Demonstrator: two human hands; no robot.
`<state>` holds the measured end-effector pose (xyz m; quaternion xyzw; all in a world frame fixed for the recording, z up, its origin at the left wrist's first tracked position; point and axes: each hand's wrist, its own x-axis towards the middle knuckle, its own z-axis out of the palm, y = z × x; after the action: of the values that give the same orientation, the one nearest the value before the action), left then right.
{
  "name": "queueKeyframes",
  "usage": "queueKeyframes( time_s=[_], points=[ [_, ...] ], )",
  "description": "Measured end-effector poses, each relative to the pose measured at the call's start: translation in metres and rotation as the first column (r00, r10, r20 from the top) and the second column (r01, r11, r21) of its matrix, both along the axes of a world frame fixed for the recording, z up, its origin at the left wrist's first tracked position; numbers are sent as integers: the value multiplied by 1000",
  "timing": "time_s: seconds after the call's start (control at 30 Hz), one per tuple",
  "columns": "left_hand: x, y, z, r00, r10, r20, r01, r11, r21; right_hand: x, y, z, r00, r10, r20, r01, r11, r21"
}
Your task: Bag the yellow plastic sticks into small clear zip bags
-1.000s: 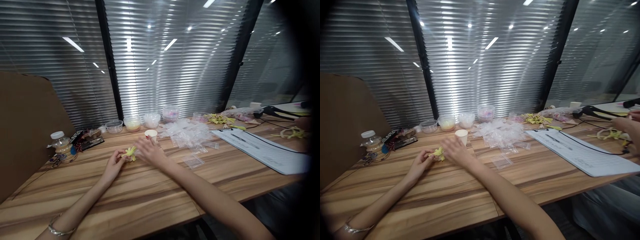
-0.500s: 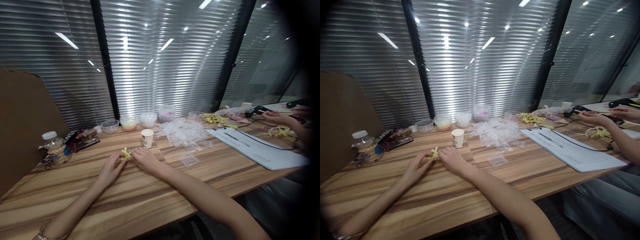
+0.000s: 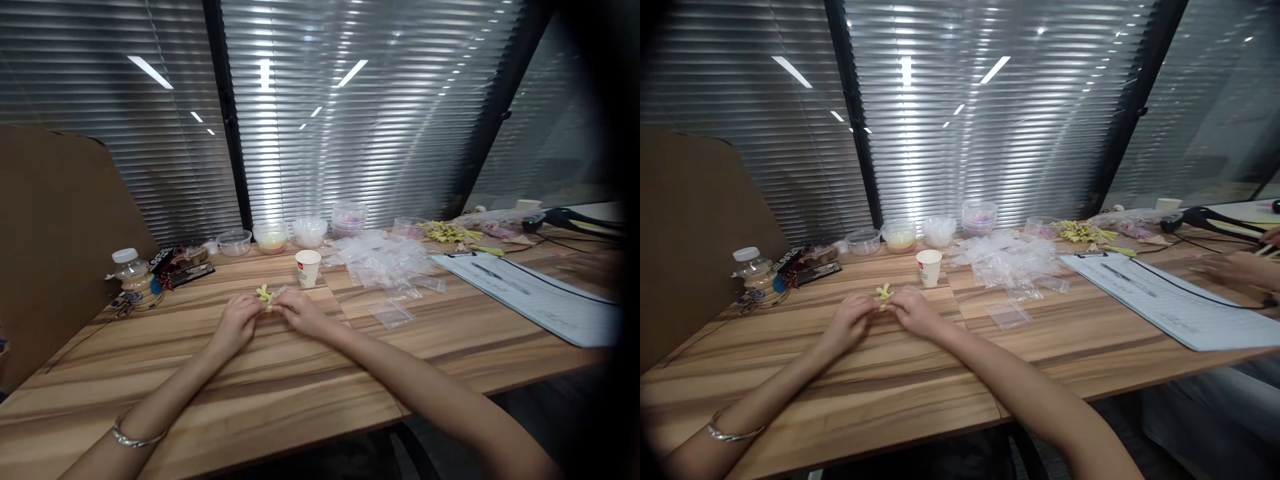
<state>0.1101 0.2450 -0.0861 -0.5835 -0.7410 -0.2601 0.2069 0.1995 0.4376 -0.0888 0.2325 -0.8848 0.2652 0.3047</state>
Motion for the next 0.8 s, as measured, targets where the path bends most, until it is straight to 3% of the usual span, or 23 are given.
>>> queueKeyframes(
  time_s=[0.17, 0.4, 0.8],
  points=[
    [0, 1, -4, 996, 55, -67, -62, 993, -97, 1, -3, 1, 993, -120, -16, 121, 968, 219],
    [-8, 3, -8, 985, 57, -164, -80, 988, -133, -7, -3, -3, 993, -114, 39, 109, 987, 118],
    [-14, 6, -18, 997, 51, -64, -64, 973, -221, -8, -4, -7, 986, -166, -27, 167, 943, 287]
  ],
)
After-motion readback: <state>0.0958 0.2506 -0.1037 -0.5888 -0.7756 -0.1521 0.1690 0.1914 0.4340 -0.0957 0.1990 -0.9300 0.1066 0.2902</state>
